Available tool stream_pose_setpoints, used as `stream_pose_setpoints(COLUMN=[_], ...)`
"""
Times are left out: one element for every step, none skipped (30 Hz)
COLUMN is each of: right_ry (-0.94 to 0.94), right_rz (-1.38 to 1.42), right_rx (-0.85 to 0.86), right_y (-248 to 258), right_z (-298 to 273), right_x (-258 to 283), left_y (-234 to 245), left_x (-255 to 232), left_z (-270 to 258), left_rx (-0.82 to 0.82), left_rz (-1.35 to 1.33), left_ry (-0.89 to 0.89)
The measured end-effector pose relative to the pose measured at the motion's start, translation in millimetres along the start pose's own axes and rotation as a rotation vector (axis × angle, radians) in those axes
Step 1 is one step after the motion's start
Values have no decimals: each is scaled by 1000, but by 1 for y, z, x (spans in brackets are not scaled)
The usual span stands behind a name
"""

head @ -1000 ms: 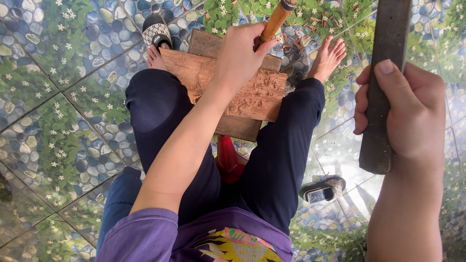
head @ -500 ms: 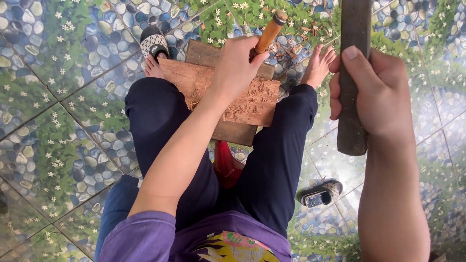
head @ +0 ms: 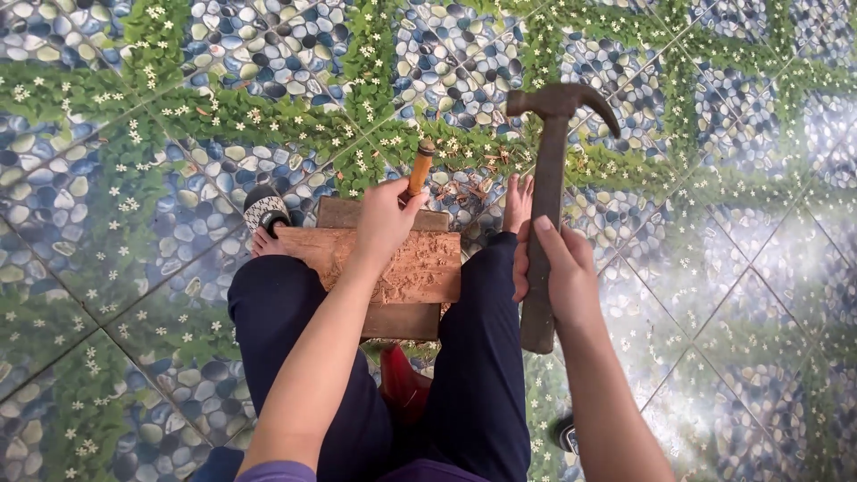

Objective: Carving a decorative design into a piece of wood using a hammer and chisel while sitting on a stool.

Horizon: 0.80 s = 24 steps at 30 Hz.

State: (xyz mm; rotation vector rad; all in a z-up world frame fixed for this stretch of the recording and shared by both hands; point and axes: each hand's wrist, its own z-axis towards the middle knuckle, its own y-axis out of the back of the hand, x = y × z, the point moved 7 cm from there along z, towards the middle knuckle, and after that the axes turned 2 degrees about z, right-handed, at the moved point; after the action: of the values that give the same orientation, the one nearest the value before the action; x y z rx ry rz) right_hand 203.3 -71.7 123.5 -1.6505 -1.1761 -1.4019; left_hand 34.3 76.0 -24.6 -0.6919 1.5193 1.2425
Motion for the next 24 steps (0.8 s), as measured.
stream_pose_setpoints(right_ry=[1, -13, -29, -31, -94, -157, -157, -217, -275, -272, -302, -330, -333, -279, -223, -223, -195, -166, -167, -159, -151, -153, -151, -148], right_rz=[1, 88, 175, 176, 198, 221, 221, 220, 218, 218, 279, 341, 340, 329, 321, 323, 319, 315, 314, 297, 279, 276, 283, 289], right_rx=[4, -33, -68, -63, -91, -119, -120, -142, -162, -160, -168, -176, -175, -193, -215, -220, -230, -240, -238, -229, -233, -244, -236, -228], right_y=[0, 2, 6, 7, 10, 12, 9, 8, 6, 5, 5, 4, 5, 8, 10, 11, 13, 14, 11, 10, 11, 8, 8, 10], right_z=[-7, -13, -21, -26, -33, -41, -47, -55, -61, -65, -70, -75, -73, -70, -68, -68, -66, -64, -64, -64, -66, -62, -63, -63], right_x=[-13, -29, -45, -61, -82, -102, -112, -125, -138, -145, -155, -164, -170, -173, -176, -178, -178, -179, -178, -177, -175, -178, -180, -182], left_y=[2, 4, 5, 5, 8, 10, 13, 18, 24, 26, 26, 26, 27, 25, 23, 23, 25, 27, 23, 17, 6, 9, 6, 1], left_x=[-3, -3, -3, 3, 12, 20, 24, 29, 34, 35, 38, 41, 38, 36, 33, 27, 21, 15, 20, 25, 27, 29, 29, 28], left_z=[0, 0, -2, 1, 2, 4, 8, 12, 17, 18, 19, 20, 18, 17, 17, 13, 10, 7, 6, 6, 5, 6, 5, 5], left_rx=[-3, -9, -15, -19, -58, -97, -96, -121, -148, -150, -142, -134, -135, -110, -81, -76, -77, -78, -80, -54, -15, -5, 14, 33], left_rz=[2, 35, 68, 69, 40, 11, 11, -1, -15, -16, -30, -45, -45, -56, -67, -66, -40, -14, -15, -13, -15, -19, 18, 55], left_ry=[1, 29, 60, 64, 111, 157, 157, 186, 213, 211, 241, 270, 274, 271, 265, 264, 260, 255, 257, 248, 238, 238, 233, 227])
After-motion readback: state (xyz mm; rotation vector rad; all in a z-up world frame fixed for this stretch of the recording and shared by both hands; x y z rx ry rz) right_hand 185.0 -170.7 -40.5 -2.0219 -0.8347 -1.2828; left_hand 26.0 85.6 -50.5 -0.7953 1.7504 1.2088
